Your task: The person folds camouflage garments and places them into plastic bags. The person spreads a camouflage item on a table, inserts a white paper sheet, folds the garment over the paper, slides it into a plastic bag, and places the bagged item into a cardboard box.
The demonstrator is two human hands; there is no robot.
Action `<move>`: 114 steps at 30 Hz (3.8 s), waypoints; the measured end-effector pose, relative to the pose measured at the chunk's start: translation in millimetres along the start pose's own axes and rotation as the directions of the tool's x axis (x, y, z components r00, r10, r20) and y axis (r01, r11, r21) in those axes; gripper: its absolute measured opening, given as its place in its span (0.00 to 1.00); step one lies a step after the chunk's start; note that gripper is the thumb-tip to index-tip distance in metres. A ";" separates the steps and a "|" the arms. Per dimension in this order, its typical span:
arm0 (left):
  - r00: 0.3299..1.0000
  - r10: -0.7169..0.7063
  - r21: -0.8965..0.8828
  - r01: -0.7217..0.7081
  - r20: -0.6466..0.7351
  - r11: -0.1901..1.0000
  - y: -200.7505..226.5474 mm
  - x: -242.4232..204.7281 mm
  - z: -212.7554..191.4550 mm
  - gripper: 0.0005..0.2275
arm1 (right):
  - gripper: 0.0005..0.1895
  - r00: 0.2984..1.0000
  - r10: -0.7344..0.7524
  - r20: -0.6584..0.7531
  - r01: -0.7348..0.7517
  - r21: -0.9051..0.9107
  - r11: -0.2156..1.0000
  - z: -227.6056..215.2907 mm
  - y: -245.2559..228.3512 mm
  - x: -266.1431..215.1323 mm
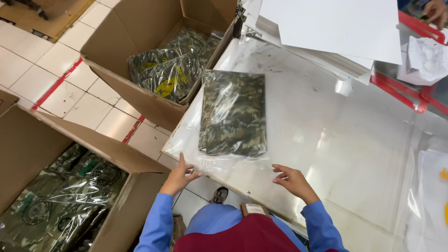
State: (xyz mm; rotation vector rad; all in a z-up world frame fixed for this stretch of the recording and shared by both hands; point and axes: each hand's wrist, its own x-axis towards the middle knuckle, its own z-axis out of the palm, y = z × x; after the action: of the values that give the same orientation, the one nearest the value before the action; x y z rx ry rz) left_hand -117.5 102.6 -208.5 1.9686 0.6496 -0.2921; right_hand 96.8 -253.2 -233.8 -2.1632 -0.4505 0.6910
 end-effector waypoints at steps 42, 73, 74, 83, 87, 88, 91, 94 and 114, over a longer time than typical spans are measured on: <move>0.837 -0.233 -0.500 -0.055 -0.495 0.864 -37.2 173.5 -64.3 0.19 | 0.44 0.957 0.283 -0.062 -0.165 0.685 0.710 158.0 -65.8 167.8; 0.983 -0.129 0.813 -0.033 0.132 0.581 -119.4 98.6 115.2 0.24 | 0.21 0.961 0.275 0.039 -0.240 0.618 0.749 152.4 29.3 -42.6; 0.954 -0.247 0.825 -0.003 0.172 0.564 -100.8 103.7 128.9 0.26 | 0.19 0.963 0.265 0.044 -0.232 0.631 0.740 149.6 42.8 -54.2; 0.600 -0.082 0.561 -0.680 0.796 0.472 -38.9 41.6 269.9 0.25 | 0.20 0.801 0.573 -0.173 -0.198 0.826 0.527 77.1 137.0 -201.1; 0.531 0.005 0.498 -0.797 0.847 0.343 -8.7 27.3 337.0 0.25 | 0.20 0.622 0.732 -0.277 -0.123 0.889 0.440 30.5 221.4 -305.4; 0.524 -0.044 0.508 -0.797 0.850 0.326 3.7 21.1 355.2 0.24 | 0.19 0.521 0.786 -0.333 -0.101 0.890 0.444 11.0 244.5 -335.8; 0.509 -0.076 0.504 -0.798 0.857 0.331 42.1 4.9 399.9 0.24 | 0.17 0.255 0.887 -0.384 -0.055 0.911 0.410 -52.3 312.1 -413.9; 0.507 0.022 0.460 -0.797 0.861 0.392 69.8 -14.5 448.8 0.26 | 0.11 0.011 0.914 -0.406 0.024 0.914 0.406 -122.7 377.6 -467.5; 0.744 0.024 0.650 -0.599 0.668 0.468 67.7 -111.4 513.9 0.26 | 0.05 -0.194 0.887 -0.419 0.277 0.844 0.459 -251.6 555.5 -439.9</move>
State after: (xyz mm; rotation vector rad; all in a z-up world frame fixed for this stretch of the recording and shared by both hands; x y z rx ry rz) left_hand -134.6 -408.8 -347.3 2.6586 -0.4412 -1.0923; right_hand -48.3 -973.4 -394.1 -1.1568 1.3534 -0.6312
